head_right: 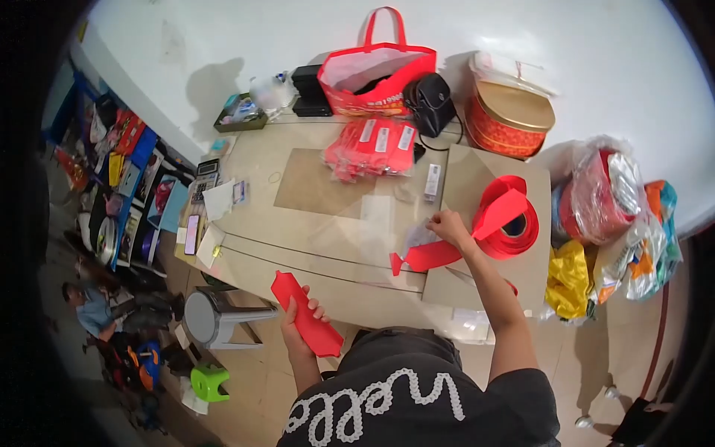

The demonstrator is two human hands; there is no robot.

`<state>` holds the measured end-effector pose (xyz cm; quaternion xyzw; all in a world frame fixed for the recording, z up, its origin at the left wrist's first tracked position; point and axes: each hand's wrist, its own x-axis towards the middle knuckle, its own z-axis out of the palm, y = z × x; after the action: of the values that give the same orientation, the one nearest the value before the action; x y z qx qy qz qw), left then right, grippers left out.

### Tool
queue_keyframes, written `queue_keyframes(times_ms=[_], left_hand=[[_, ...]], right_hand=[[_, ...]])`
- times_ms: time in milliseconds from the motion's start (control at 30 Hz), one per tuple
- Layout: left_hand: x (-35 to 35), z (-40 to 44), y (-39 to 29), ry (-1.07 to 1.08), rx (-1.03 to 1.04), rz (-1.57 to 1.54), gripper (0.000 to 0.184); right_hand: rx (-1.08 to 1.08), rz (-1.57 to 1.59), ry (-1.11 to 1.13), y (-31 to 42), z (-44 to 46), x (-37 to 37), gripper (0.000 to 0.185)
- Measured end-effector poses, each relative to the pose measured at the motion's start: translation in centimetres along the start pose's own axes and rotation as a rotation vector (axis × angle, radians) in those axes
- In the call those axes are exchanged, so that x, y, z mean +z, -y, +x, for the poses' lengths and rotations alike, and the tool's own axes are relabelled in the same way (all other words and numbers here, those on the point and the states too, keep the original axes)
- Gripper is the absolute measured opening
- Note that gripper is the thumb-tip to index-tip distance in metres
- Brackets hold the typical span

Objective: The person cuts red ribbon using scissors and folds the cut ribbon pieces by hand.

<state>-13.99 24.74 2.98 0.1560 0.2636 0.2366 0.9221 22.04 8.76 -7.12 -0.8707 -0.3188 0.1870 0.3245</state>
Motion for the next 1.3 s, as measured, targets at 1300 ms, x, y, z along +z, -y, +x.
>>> queue_keyframes(times_ms=[1300], left_hand=[[-1.0,1.2,3.3,0.285,-0.394,0.323,0.038]], right_hand=[[-0.579,-0.179,0.198,22.1,-12.3,2.9,0.01]])
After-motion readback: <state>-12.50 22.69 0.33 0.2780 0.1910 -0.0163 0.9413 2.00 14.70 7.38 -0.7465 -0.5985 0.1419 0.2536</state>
